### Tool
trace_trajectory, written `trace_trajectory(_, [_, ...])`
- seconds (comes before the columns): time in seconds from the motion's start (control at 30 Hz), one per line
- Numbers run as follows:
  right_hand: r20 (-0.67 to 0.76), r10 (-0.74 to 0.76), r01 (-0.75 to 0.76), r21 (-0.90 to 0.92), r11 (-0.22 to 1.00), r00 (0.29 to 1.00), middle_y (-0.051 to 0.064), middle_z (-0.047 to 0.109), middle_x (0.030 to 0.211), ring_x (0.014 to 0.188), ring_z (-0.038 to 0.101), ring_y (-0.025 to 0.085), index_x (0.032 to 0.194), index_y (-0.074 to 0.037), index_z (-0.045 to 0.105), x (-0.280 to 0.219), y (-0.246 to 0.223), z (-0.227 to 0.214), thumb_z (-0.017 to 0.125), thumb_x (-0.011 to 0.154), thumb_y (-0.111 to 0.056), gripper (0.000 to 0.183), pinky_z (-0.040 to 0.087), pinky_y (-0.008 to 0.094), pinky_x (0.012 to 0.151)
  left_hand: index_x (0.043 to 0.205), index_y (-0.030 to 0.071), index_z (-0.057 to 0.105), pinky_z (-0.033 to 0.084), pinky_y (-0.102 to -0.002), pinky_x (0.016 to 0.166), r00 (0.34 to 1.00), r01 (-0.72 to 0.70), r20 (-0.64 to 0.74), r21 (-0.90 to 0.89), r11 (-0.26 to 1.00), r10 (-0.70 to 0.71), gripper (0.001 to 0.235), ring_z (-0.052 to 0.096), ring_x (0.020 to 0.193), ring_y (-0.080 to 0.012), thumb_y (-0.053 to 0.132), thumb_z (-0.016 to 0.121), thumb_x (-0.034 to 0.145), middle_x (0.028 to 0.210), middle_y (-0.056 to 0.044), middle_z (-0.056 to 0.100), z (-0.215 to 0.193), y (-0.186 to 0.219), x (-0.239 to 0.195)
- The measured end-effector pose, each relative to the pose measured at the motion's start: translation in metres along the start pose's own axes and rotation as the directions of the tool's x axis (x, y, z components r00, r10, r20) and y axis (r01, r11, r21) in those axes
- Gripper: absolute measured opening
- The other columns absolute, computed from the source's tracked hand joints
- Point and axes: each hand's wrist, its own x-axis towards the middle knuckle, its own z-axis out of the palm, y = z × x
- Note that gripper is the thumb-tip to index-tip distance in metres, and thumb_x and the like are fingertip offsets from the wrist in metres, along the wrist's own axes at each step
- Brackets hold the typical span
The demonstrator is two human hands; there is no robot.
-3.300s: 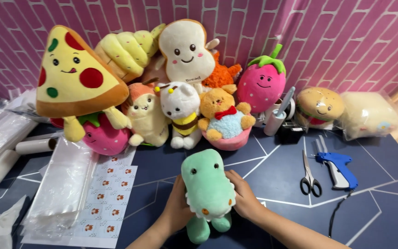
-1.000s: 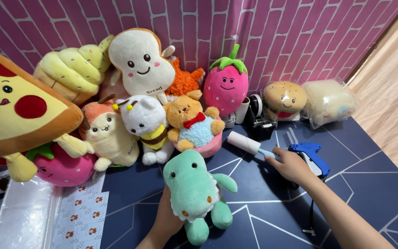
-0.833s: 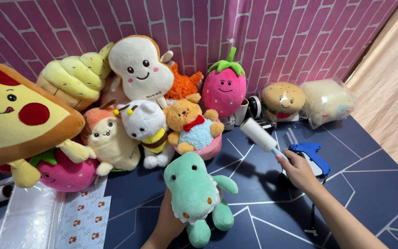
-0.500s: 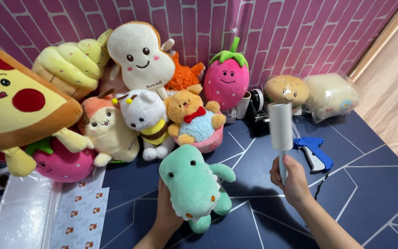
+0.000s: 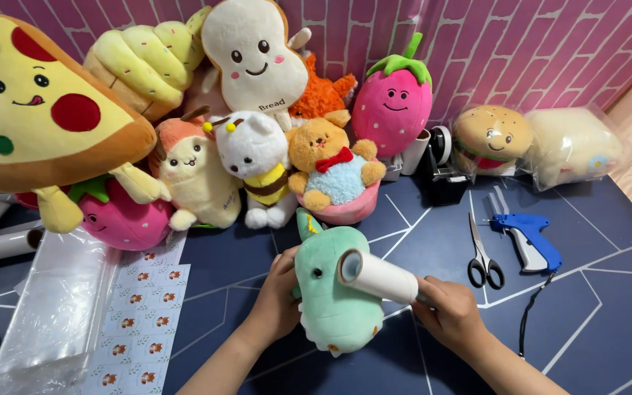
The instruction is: Using a lint roller to clean dust and lint off a small green dinosaur plush toy.
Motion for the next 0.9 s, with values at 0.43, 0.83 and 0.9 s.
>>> trace_trajectory(0.43, [-0.079, 0.670, -0.667, 0.065, 0.742, 0.738, -0.003, 0.042, 0.059, 0.054, 0.041, 0.012, 0.118, -0.011, 0.066, -0.011, 0.016, 0.005, 0.054, 0.101, -0.035, 0.031, 0.036, 0.030, 0.056, 0.134, 0.020, 0.063, 0.045, -0.056, 0.105, 0.958, 0.229, 0.182, -0.029, 0.973, -0.220, 0.063, 0.043, 0.137, -0.0368, -0.004, 0.059, 0.076, 0.152, -0.010, 0.044, -0.015, 0.023, 0.008])
trace_trajectory(0.83, [-0.091, 0.570, -0.528, 0.283, 0.801, 0.817, -0.003, 0.050, 0.062, 0.054, 0.042, 0.009, 0.109, -0.007, 0.062, -0.018, 0.012, 0.006, 0.046, 0.102, -0.031, 0.030, 0.038, 0.026, 0.054, 0.136, 0.021, 0.062, 0.049, -0.050, 0.107, 0.954, 0.294, 0.104, -0.117, 0.949, -0.282, 0.052, 0.046, 0.141, -0.0331, 0.008, 0.068, 0.086, 0.151, -0.009, 0.043, -0.011, 0.019, 0.004])
trace_trajectory(0.9, [-0.082, 0.565, -0.524, 0.282, 0.803, 0.821, -0.003, 0.051, 0.066, 0.057, 0.044, 0.010, 0.108, -0.007, 0.062, -0.020, 0.012, 0.007, 0.048, 0.102, -0.032, 0.029, 0.039, 0.027, 0.057, 0.142, 0.019, 0.057, 0.044, -0.053, 0.112, 0.983, 0.181, 0.053, -0.112, 0.977, -0.176, 0.052, 0.043, 0.144, -0.0348, 0.012, 0.065, 0.091, 0.153, -0.011, 0.043, -0.008, 0.014, 0.001])
